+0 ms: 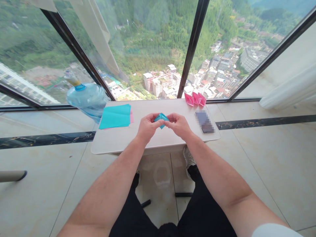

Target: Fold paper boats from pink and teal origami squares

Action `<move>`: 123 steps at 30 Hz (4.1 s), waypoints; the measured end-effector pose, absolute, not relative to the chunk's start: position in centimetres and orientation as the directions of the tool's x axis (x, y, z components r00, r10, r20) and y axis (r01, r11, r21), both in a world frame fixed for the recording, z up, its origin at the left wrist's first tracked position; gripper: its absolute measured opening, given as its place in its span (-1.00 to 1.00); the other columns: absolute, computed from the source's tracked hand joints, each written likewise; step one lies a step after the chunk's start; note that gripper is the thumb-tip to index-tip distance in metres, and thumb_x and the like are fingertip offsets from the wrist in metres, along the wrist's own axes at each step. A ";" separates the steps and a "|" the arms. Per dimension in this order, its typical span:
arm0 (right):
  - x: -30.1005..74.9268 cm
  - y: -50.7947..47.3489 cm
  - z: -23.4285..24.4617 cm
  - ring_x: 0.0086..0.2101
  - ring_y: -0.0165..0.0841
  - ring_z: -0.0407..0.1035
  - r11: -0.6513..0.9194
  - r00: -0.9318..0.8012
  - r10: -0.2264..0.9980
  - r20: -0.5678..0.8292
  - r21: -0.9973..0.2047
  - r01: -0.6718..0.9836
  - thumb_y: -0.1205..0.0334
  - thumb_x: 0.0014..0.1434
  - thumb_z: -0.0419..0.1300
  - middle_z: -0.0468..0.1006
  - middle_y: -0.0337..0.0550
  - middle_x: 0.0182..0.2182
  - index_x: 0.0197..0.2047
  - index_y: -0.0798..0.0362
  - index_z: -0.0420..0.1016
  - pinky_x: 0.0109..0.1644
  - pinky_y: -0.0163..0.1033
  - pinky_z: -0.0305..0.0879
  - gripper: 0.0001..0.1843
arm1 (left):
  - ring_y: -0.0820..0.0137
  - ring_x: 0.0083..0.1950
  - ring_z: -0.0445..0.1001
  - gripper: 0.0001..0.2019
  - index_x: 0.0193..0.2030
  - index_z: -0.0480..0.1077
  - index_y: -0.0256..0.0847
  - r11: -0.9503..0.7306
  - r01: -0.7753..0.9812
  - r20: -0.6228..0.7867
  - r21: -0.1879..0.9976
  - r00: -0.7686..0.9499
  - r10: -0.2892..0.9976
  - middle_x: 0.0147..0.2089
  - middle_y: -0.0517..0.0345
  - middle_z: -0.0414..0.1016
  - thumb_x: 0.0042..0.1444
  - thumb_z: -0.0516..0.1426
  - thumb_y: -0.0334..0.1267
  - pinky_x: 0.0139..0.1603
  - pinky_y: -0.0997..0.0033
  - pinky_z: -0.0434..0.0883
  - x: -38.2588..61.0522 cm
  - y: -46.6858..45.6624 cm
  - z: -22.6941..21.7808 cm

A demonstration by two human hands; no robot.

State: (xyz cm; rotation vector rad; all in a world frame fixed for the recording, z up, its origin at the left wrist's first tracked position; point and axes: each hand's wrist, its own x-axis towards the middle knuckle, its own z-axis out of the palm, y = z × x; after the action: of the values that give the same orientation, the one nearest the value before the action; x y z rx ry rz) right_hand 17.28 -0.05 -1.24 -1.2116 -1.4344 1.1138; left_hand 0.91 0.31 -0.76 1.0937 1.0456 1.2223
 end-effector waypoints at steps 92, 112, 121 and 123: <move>16.2 -1.9 -1.1 -0.48 -0.36 0.27 0.325 -0.052 0.827 0.560 -0.400 0.857 0.31 0.28 0.04 0.45 -0.20 -0.54 -0.45 -0.01 0.33 -0.35 -0.27 0.06 -0.75 | 0.29 -0.26 0.51 -0.73 -0.40 0.54 -0.29 0.156 -0.291 -0.144 0.944 0.062 0.988 -0.37 0.04 0.55 -0.09 0.34 -0.09 -0.05 0.05 0.54 2.1 -0.2 -0.5; 16.3 -1.6 -0.4 -0.42 -0.39 0.36 0.360 -0.018 0.919 0.395 -0.816 0.453 0.24 0.09 0.23 0.49 -0.24 -0.40 -0.26 0.00 0.56 -0.29 -0.25 0.36 -0.87 | 0.30 -0.21 0.53 -0.78 -0.41 0.52 -0.27 0.171 -0.406 -0.165 0.898 0.051 0.985 -0.35 0.09 0.56 -0.12 0.36 -0.16 0.05 0.04 0.50 1.5 0.0 -0.3; 16.8 -1.0 -0.7 -0.49 -0.41 0.26 0.300 -0.038 0.947 0.320 -0.835 0.461 0.18 0.13 0.21 0.40 -0.32 -0.57 -0.41 0.01 0.48 -0.37 -0.28 0.23 -0.88 | 0.24 -0.16 0.55 -0.61 -0.37 0.52 -0.28 0.187 -0.372 -0.158 0.909 0.106 0.982 -0.33 0.03 0.58 -0.11 0.39 0.04 0.02 0.06 0.52 1.4 0.0 -0.7; 16.9 -1.1 -0.8 -0.47 -0.40 0.29 0.330 -0.073 0.938 0.338 -0.814 0.478 0.19 0.15 0.19 0.43 -0.31 -0.54 -0.39 0.00 0.47 -0.35 -0.28 0.24 -0.88 | 0.26 -0.20 0.55 -0.57 -0.41 0.50 -0.29 0.193 -0.355 -0.180 0.915 0.071 0.981 -0.35 0.03 0.57 -0.09 0.37 0.10 -0.03 0.07 0.54 1.5 0.1 -0.8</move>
State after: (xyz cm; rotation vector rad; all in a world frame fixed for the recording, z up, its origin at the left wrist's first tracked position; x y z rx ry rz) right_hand 16.92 -1.05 -0.77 -1.2828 -1.6989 0.6441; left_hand 1.46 0.09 -0.77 0.8197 0.9950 1.1963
